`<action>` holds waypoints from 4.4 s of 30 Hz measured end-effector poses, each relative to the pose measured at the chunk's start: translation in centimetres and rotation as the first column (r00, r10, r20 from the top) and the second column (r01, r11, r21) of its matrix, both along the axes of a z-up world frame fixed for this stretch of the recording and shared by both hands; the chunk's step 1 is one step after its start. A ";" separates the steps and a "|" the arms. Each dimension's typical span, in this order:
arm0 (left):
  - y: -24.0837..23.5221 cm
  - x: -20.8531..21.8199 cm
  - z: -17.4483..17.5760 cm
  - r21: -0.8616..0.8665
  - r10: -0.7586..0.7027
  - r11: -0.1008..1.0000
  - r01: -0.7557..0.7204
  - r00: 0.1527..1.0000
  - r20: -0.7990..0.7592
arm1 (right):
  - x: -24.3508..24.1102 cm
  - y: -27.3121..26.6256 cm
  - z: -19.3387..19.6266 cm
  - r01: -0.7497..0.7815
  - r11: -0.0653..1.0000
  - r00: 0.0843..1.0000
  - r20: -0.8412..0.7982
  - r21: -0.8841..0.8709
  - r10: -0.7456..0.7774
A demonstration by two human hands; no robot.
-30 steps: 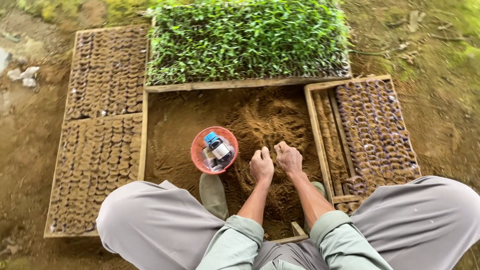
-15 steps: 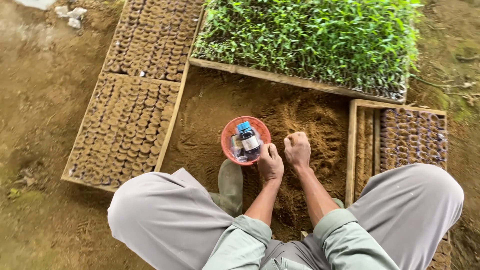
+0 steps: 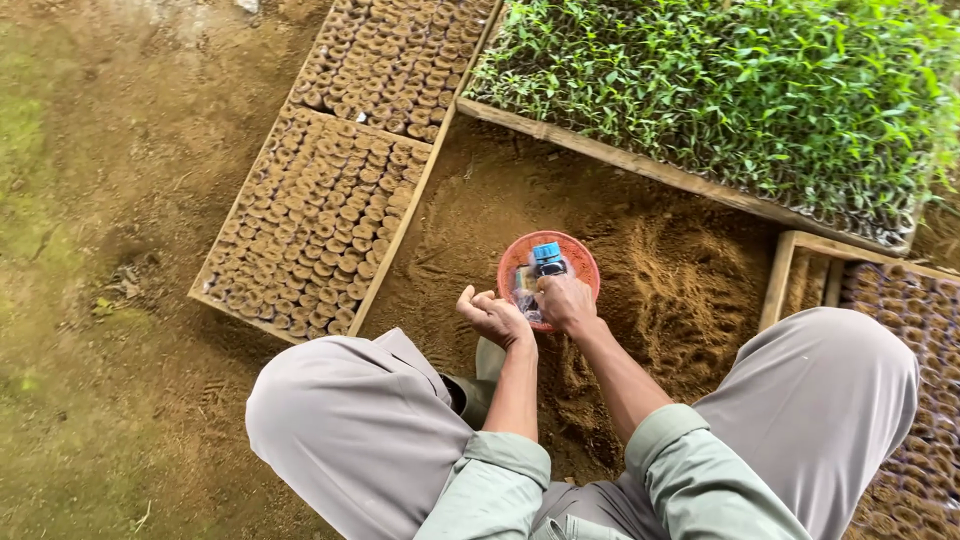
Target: Filling small plastic bags with soil to create seedling pots and arranging them in a tray.
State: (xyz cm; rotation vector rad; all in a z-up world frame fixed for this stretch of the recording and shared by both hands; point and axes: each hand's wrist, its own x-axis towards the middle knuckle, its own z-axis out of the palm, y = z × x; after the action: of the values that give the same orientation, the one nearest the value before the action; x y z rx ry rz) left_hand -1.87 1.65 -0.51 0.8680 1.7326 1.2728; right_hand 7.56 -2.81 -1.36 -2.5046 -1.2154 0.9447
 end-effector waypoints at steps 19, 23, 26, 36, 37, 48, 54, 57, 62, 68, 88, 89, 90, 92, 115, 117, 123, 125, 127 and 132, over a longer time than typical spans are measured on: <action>-0.1 0.3 0.3 -0.022 -0.091 0.995 0.092 0.993 0.076 | 1.1 -1.2 -0.7 0.432 0.873 0.869 -0.364 0.227 -0.336; -0.9 2.3 -1.4 0.035 -0.251 0.967 0.251 0.968 0.003 | 2.1 -2.9 3.8 0.795 0.547 0.527 -0.745 0.262 -0.408; -2.7 3.4 -0.1 0.112 -0.458 0.882 0.457 0.889 -0.016 | 3.9 -4.6 3.3 0.877 0.455 0.372 -0.819 0.156 -0.436; -6.9 7.1 1.7 0.041 -0.851 0.508 0.861 0.493 0.180 | 6.2 -10.6 4.8 0.953 0.294 0.233 -0.808 0.078 -0.541; -7.2 7.5 1.3 0.056 -0.838 0.520 0.852 0.497 0.224 | 6.1 -11.2 5.5 0.956 0.286 0.224 -0.807 0.071 -0.547; -9.9 8.9 1.9 -0.231 -0.530 0.547 0.805 0.546 0.649 | 6.6 -16.2 5.3 0.980 0.136 0.197 -0.799 0.145 -0.568; -11.1 9.4 2.4 -0.313 -0.442 0.461 0.830 0.521 0.730 | 5.7 -17.5 5.9 0.956 0.174 0.293 -0.789 0.236 -0.540; -11.8 9.8 3.4 -0.307 -0.465 0.451 0.838 0.513 0.722 | 5.3 -17.5 6.6 0.930 0.213 0.367 -0.758 0.299 -0.540; -12.6 9.9 2.7 -0.310 -0.487 0.423 0.852 0.502 0.714 | 5.2 -18.2 5.4 0.868 0.217 0.490 -0.694 0.448 -0.528; -13.3 10.2 0.5 -0.324 -0.447 0.427 0.844 0.508 0.736 | 5.3 -18.9 3.2 0.903 0.144 0.413 -0.719 0.406 -0.559; -13.7 11.3 -1.5 -0.436 -0.319 0.447 0.781 0.594 0.739 | 5.7 -19.3 3.2 0.958 0.142 0.288 -0.829 0.251 -0.479; -13.7 11.6 -1.2 -0.422 -0.327 0.451 0.786 0.586 0.742 | 5.9 -19.4 3.1 0.959 0.125 0.282 -0.840 0.254 -0.464; -13.8 11.4 -1.2 -0.423 -0.328 0.450 0.786 0.586 0.741 | 5.7 -19.3 3.3 0.960 0.124 0.281 -0.840 0.252 -0.464; -13.9 11.4 -1.2 -0.417 -0.337 0.446 0.792 0.580 0.741 | 5.6 -19.2 3.8 0.963 0.119 0.268 -0.838 0.241 -0.476; -11.5 10.2 -0.9 -0.428 -0.501 0.399 0.811 0.584 0.639 | 5.5 -17.1 4.5 0.852 0.233 0.514 -0.662 0.469 -0.545; -11.5 10.0 -1.3 -0.433 -0.500 0.409 0.803 0.594 0.630 | 5.6 -16.9 4.3 0.868 0.211 0.484 -0.676 0.449 -0.556; -11.4 9.5 -1.9 -0.403 -0.477 0.357 0.843 0.536 0.697 | 5.9 -17.1 2.8 0.928 0.127 0.356 -0.733 0.350 -0.580; -11.6 9.7 -3.0 -0.389 -0.468 0.331 0.860 0.507 0.724 | 5.7 -17.3 2.5 0.927 0.145 0.364 -0.737 0.346 -0.570; -11.7 9.5 -2.9 -0.385 -0.463 0.322 0.865 0.498 0.733 | 5.4 -17.6 2.4 0.938 0.129 0.336 -0.750 0.322 -0.570; -11.7 9.7 -3.6 -0.371 -0.539 0.272 0.888 0.460 0.706 | 5.0 -17.5 4.1 0.928 0.157 0.363 -0.730 0.337 -0.579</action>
State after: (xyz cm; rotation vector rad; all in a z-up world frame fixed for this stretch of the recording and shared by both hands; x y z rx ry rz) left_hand 7.83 -10.03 -4.07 0.6667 0.9859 0.0301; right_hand 12.55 -20.28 2.74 -1.6251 0.0850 0.4718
